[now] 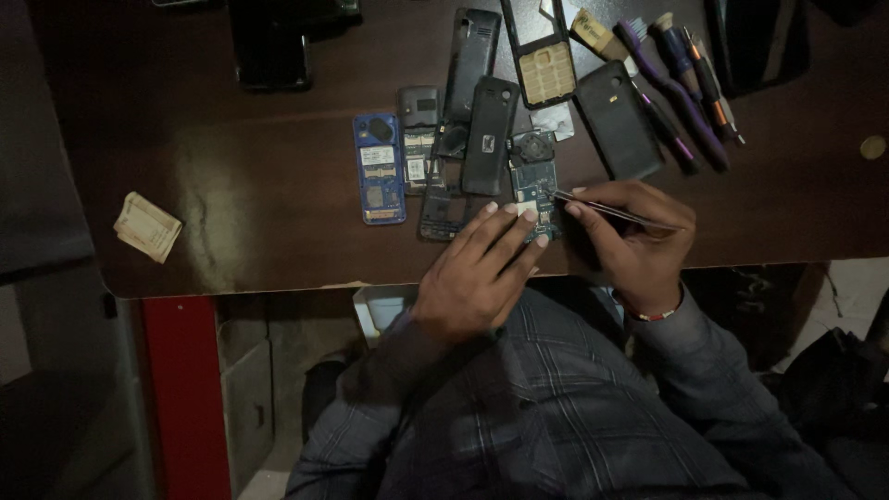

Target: The person sits at a workbench covered with mobile phones and tools, picks up a phone, opens it and removes its cover, then uses tweezers to work on the exposed internal board, holding the board steady with one hand while manipulating small components with the other.

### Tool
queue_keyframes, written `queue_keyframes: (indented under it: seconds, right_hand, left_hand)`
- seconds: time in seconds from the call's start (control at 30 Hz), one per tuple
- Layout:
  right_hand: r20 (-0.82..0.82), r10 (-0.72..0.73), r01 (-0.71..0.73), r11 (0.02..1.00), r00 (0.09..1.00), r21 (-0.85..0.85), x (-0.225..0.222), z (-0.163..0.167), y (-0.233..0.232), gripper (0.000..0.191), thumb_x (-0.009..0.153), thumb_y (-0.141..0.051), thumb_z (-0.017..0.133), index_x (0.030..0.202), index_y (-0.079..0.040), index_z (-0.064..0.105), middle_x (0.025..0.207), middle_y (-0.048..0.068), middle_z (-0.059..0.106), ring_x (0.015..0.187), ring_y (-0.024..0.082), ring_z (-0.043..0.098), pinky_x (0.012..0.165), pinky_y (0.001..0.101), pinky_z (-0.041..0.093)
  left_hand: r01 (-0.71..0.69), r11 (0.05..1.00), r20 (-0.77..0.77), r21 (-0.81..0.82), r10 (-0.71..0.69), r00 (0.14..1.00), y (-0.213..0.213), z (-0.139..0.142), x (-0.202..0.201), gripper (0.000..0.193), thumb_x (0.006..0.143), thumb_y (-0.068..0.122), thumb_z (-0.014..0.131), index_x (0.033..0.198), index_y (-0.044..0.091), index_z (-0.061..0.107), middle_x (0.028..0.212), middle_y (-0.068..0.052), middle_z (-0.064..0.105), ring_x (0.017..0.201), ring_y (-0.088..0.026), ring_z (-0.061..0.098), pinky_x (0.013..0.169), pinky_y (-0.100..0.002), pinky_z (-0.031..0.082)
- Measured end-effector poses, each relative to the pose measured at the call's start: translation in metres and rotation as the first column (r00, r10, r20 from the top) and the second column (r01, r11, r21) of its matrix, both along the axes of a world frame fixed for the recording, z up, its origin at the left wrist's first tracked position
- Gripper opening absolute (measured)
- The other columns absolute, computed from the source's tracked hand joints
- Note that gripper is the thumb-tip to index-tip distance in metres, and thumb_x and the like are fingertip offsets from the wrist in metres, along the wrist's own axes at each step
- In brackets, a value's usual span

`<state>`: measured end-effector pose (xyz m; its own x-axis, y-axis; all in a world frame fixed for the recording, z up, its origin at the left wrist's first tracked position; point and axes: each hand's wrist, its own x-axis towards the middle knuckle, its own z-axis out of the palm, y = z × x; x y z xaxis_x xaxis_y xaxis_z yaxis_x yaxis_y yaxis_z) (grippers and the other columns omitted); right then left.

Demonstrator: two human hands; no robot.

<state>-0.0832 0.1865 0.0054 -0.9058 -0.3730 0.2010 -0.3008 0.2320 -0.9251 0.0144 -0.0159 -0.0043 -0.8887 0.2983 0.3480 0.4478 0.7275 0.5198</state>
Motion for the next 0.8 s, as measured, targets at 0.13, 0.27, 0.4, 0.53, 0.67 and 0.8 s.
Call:
queue_keyframes:
  seconds: [0.13, 0.27, 0.4, 0.53, 0.67, 0.8]
  right_hand:
    - [-0.004, -0.004, 0.004, 1.000, 1.000, -0.012, 0.0001, -0.0003, 0.0006, 0.012, 0.097, 0.002, 0.079, 0.108, 0.001, 0.075, 0.105, 0.012, 0.076, 0.095, 0.017, 0.075, 0.082, 0.0279, 0.060]
    - [-0.009, -0.018, 0.019, 1.000, 1.000, 0.008, 0.0006, -0.0002, 0.0002, 0.013, 0.098, 0.001, 0.080, 0.109, 0.001, 0.075, 0.105, 0.012, 0.076, 0.097, 0.017, 0.075, 0.083, 0.0282, 0.060]
    - [0.001, -0.010, 0.010, 1.000, 1.000, 0.009, -0.0017, -0.0004, -0.0005, 0.013, 0.097, 0.001, 0.080, 0.109, 0.001, 0.075, 0.104, 0.012, 0.077, 0.095, 0.017, 0.075, 0.081, 0.0280, 0.059]
    - [-0.002, -0.020, 0.020, 1.000, 1.000, 0.008, 0.0001, -0.0001, -0.0005, 0.014, 0.098, 0.003, 0.080, 0.110, 0.001, 0.076, 0.107, 0.012, 0.077, 0.095, 0.017, 0.075, 0.085, 0.0283, 0.059]
    - [0.017, -0.026, 0.026, 1.000, 1.000, -0.010, 0.0005, -0.0008, -0.0013, 0.014, 0.097, 0.003, 0.080, 0.110, 0.001, 0.075, 0.108, 0.012, 0.077, 0.098, 0.018, 0.075, 0.085, 0.0276, 0.059]
    - [0.022, -0.017, 0.017, 1.000, 1.000, 0.006, -0.0018, -0.0005, -0.0018, 0.013, 0.097, 0.003, 0.080, 0.109, 0.001, 0.076, 0.106, 0.011, 0.077, 0.097, 0.018, 0.076, 0.083, 0.0271, 0.060]
  left_hand:
    - [0.005, 1.000, 0.004, 0.002, -0.005, 1.000, -0.0009, 0.0012, -0.0003, 0.038, 0.096, 0.011, 0.073, 0.131, -0.003, 0.068, 0.144, -0.023, 0.059, 0.140, -0.039, 0.053, 0.122, -0.056, 0.041]
    - [-0.001, 1.000, -0.006, 0.020, 0.001, 1.000, -0.0008, 0.0003, -0.0003, 0.037, 0.096, 0.011, 0.073, 0.130, -0.003, 0.069, 0.145, -0.022, 0.059, 0.140, -0.038, 0.054, 0.123, -0.056, 0.041]
    - [-0.001, 1.000, -0.007, 0.014, 0.001, 1.000, 0.0000, -0.0014, -0.0014, 0.036, 0.097, 0.012, 0.073, 0.130, -0.002, 0.069, 0.146, -0.022, 0.058, 0.140, -0.038, 0.053, 0.122, -0.056, 0.042]
    - [-0.004, 1.000, 0.002, 0.014, 0.004, 1.000, -0.0001, -0.0006, -0.0008, 0.035, 0.097, 0.012, 0.073, 0.130, -0.002, 0.069, 0.146, -0.022, 0.059, 0.140, -0.038, 0.053, 0.122, -0.056, 0.042]
    - [-0.012, 1.000, -0.005, 0.014, 0.012, 1.000, 0.0006, 0.0008, -0.0010, 0.035, 0.098, 0.012, 0.074, 0.129, -0.003, 0.070, 0.146, -0.022, 0.058, 0.140, -0.038, 0.053, 0.122, -0.055, 0.043]
    - [-0.004, 1.000, -0.043, -0.013, 0.004, 0.999, 0.0004, 0.0009, -0.0025, 0.034, 0.098, 0.011, 0.074, 0.128, -0.004, 0.070, 0.145, -0.024, 0.058, 0.139, -0.039, 0.054, 0.121, -0.056, 0.044]
